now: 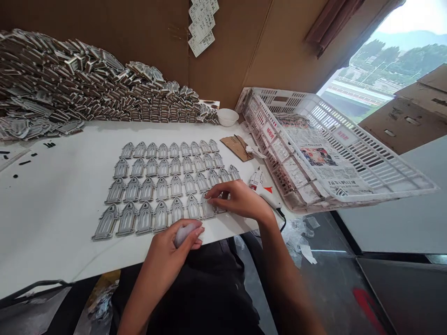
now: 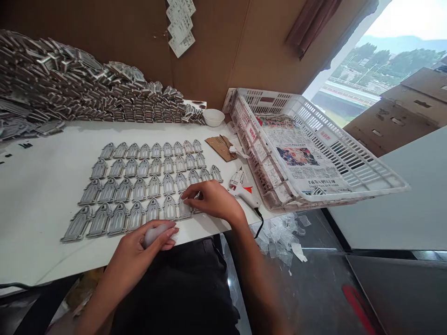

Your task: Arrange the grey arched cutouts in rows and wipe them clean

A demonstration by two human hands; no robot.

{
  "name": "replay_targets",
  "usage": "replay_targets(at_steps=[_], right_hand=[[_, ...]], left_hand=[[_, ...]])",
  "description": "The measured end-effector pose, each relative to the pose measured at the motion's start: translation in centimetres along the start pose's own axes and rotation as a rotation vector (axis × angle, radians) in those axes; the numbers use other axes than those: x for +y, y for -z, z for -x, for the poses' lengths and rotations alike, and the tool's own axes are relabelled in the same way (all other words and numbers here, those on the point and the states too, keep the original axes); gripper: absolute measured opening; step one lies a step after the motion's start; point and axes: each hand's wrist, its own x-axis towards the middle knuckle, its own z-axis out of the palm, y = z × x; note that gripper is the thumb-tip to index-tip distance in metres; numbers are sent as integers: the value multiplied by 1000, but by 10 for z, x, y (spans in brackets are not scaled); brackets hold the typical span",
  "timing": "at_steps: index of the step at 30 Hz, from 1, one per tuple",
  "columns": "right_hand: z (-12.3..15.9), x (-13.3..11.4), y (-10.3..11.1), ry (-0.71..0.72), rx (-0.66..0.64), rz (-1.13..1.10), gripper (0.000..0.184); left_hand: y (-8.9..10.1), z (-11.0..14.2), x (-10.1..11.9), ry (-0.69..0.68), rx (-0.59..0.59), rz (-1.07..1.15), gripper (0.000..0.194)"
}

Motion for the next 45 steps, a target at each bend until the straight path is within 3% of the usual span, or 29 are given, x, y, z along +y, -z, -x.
replay_targets(at_steps=[6, 11, 16, 22, 25, 31, 34, 40, 45], right_hand=[[2, 1, 2, -7, -3, 39, 17], [10, -7, 10, 40, 77, 25, 31], [19, -24, 11, 146, -119, -98, 22], [19, -35, 7, 185, -160, -112, 7], [20, -34, 7, 153, -96, -122, 9], [20, -20, 10, 67, 269, -52, 10], [18, -15, 10, 24, 265, 58, 9], [9, -19, -5, -60, 225, 243, 14], [9, -22, -8, -47, 171, 229, 14]], left_hand=[[1, 1, -2, 14, -2, 0, 55], [-3, 3, 2, 18, 55, 70, 59], [-8, 6, 10, -13, 107, 114, 56], [-13, 8, 15, -14, 95, 144, 55], [-11, 7, 15, -18, 99, 162, 55], [14, 1, 13, 22, 239, 138, 65], [24, 3, 16, 39, 278, 172, 71], [28, 5, 14, 32, 244, 127, 74], [31, -1, 5, 3, 206, 149, 70]])
